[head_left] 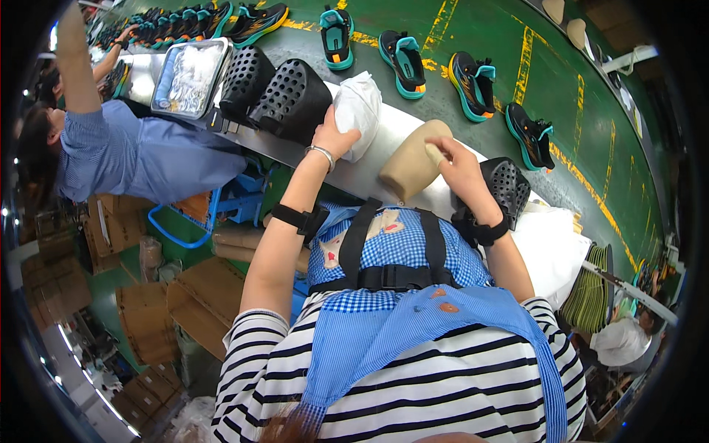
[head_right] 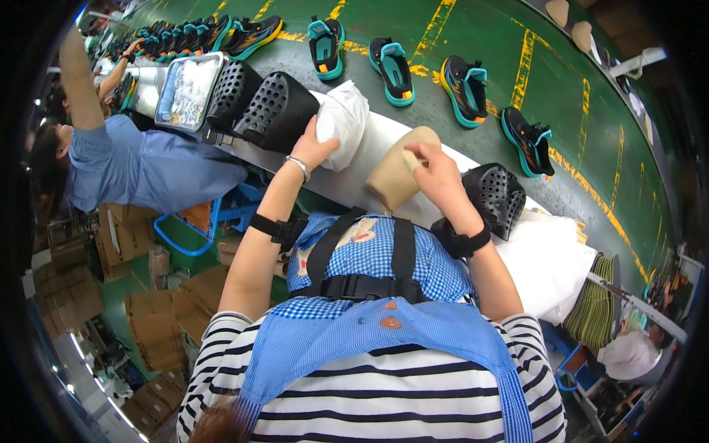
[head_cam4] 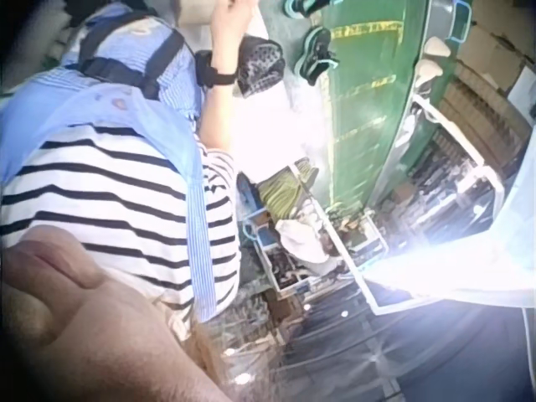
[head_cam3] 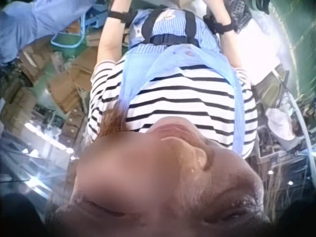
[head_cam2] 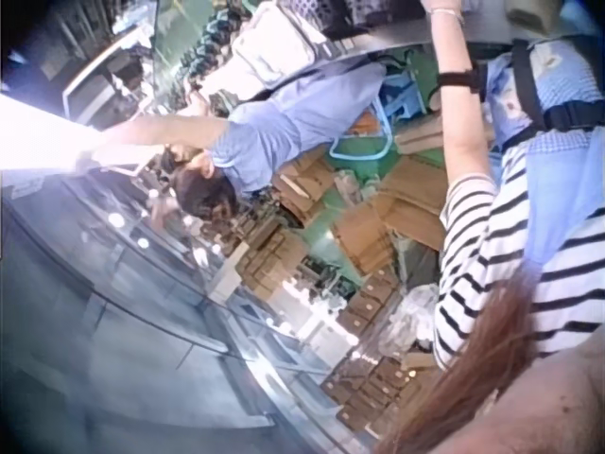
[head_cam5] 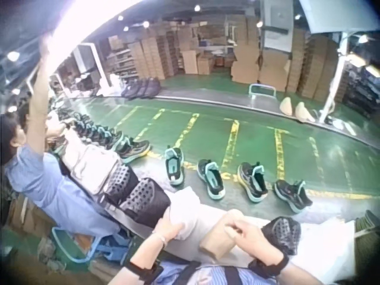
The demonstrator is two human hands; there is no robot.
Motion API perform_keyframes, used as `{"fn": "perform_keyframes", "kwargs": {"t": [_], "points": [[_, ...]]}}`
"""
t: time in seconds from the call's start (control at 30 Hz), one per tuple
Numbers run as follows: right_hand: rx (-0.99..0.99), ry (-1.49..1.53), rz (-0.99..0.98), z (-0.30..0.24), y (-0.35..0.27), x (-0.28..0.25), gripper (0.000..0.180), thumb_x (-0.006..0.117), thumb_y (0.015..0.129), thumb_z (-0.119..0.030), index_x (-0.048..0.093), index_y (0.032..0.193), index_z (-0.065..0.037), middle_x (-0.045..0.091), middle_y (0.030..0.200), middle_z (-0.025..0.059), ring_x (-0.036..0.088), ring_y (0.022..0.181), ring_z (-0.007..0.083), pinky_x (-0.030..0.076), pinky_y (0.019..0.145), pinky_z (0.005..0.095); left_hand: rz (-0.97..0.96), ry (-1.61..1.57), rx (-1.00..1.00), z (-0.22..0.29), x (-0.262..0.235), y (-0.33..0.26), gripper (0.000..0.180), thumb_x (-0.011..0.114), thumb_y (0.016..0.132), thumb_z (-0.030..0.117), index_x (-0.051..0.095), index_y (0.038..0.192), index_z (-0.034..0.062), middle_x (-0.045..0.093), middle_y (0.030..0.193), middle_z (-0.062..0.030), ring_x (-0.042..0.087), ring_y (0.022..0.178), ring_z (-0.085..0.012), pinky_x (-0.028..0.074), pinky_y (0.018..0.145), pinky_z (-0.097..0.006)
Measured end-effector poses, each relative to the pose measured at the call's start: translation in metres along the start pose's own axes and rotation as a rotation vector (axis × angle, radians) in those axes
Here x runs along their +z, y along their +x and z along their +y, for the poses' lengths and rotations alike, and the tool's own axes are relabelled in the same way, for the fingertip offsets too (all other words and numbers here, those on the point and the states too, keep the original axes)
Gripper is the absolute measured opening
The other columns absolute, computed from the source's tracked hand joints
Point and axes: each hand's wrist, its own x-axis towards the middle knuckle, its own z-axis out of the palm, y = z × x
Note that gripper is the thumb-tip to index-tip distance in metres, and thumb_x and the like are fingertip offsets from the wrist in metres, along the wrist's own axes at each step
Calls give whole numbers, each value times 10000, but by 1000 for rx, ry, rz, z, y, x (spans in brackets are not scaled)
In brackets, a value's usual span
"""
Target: Inspecting and preparing shoe components, including lasts and insoles, on a production line.
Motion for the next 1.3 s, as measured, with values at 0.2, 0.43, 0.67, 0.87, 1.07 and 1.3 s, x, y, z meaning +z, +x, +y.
{"fn": "perform_keyframes", "kwargs": {"t": [0.2,0.43,0.67,0.87,1.07,1.3], "points": [[-184,-374,-78,39,-12,22,429,605,811,-209,522,1191,-27,481,1273,193,469,1150,369,383,980,401,-19,97,20,-10,10,13,993,648,654,409,113,1442,128,475,1203,-319,512,1091,-438,414,947,-433],[-320,-367,-247,37,-15,28,494,625,803,-180,486,1261,-59,444,1317,194,441,1181,373,367,999,395,26,205,-47,3,17,-8,1015,647,700,534,107,1441,101,415,1278,-318,461,1139,-459,380,977,-459],[-316,-275,-335,36,-30,26,358,612,799,-111,535,1139,-33,600,987,188,601,840,325,480,737,397,491,41,302,-13,2,-132,661,602,804,284,334,1364,57,465,1280,-195,452,1165,-347,370,985,-398],[-504,-393,-640,43,-45,28,318,628,783,-124,576,1075,-9,624,907,189,623,806,317,495,721,388,702,-68,-503,-186,44,-296,733,634,752,260,296,1370,54,516,1211,-248,538,1058,-397,440,891,-436],[-644,-504,-763,37,-65,39,297,614,805,-217,591,1023,-16,605,854,201,596,783,369,478,687,437,794,-362,-1093,-252,127,-473,881,645,756,202,106,1443,91,447,1318,-211,522,1134,-328,439,930,-368],[-696,-578,-795,42,-76,50,286,664,784,-190,606,1020,-40,624,852,162,620,758,301,492,666,388,1238,-187,-905,-358,21,-588,853,594,795,79,87,1466,219,599,951,-160,582,729,-197,493,572,-348]]}}
